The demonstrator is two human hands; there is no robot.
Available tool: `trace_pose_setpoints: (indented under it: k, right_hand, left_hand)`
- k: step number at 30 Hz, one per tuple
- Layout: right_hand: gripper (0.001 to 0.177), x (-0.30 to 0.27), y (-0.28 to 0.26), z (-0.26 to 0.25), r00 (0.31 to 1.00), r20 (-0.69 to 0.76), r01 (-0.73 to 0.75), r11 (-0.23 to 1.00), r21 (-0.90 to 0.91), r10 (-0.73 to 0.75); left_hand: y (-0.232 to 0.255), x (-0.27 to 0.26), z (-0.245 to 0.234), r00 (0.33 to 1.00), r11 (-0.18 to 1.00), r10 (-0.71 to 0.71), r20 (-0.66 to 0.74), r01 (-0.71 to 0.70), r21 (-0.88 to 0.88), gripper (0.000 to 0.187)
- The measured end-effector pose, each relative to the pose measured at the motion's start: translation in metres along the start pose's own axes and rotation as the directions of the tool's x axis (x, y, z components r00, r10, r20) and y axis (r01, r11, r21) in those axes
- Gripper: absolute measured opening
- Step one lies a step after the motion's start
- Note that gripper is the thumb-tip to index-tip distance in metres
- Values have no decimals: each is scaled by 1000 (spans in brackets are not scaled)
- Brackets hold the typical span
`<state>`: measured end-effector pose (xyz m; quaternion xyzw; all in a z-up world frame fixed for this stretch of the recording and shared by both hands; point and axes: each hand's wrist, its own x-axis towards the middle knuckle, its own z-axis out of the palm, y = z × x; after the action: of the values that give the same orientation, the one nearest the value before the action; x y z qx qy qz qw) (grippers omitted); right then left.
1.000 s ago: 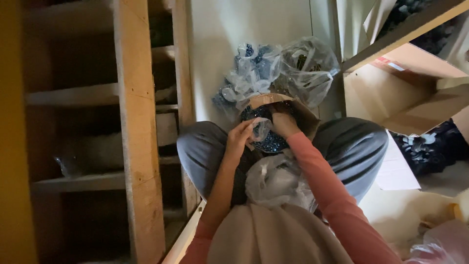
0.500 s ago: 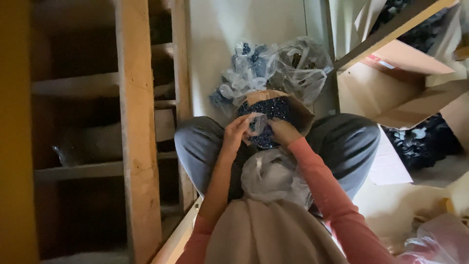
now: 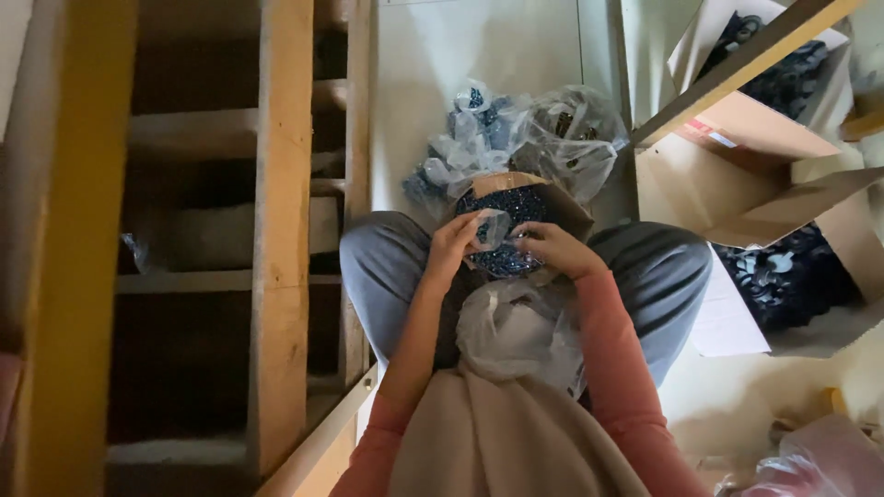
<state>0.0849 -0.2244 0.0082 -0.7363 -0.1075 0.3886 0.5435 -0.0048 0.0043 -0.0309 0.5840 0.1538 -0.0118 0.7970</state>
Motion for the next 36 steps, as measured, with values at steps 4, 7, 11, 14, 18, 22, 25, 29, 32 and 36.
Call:
trace_pose_setpoints:
  k: [4, 7, 11, 14, 18, 22, 25, 29, 32, 36]
  right_hand:
    - [33, 2, 24, 10, 994, -9, -78, 759, 646, 109]
    - [25, 7, 39, 19, 993, 23, -84, 566, 820, 115]
    - [18, 12, 56, 30, 971, 94, -114, 78, 990, 222]
    - [26, 1, 40, 30, 971, 137, -132, -36, 991, 194]
    - [32, -1, 38, 30, 984, 97, -94, -29, 995, 151]
    - [29, 13, 61, 26, 981, 25, -16, -47, 999, 195]
    - [30, -3, 42, 34, 982, 102, -84, -119, 989, 156]
    - [34, 6, 54, 42, 978, 115, -114, -20, 993, 171]
    - [33, 14, 83, 47, 980, 68, -77, 38, 996, 185]
    - [43, 24, 87, 46, 981, -7, 1, 31, 1000, 192]
  left_hand:
    - [2, 0, 1, 1000, 1000, 0, 8, 0, 10, 41]
    - [-6, 3, 0, 1000, 1000, -27, -14, 27, 7, 45]
    - [1, 0, 3, 999, 999, -33, -18, 33, 23, 45]
    - [17, -7, 10, 998, 999, -51, -49, 51, 12, 44]
    - [5, -1, 6, 998, 999, -46, -41, 46, 11, 45]
    - [13, -2, 9, 999, 997, -21, -46, 25, 69, 39]
    - [2, -1, 6, 1000, 1000, -23, -21, 23, 17, 41]
    - [6, -1, 6, 999, 998, -32, -41, 34, 53, 41]
    - [12, -9, 9, 998, 996, -57, -29, 59, 66, 45]
    - [-28, 13, -9, 996, 997, -71, -48, 72, 21, 41]
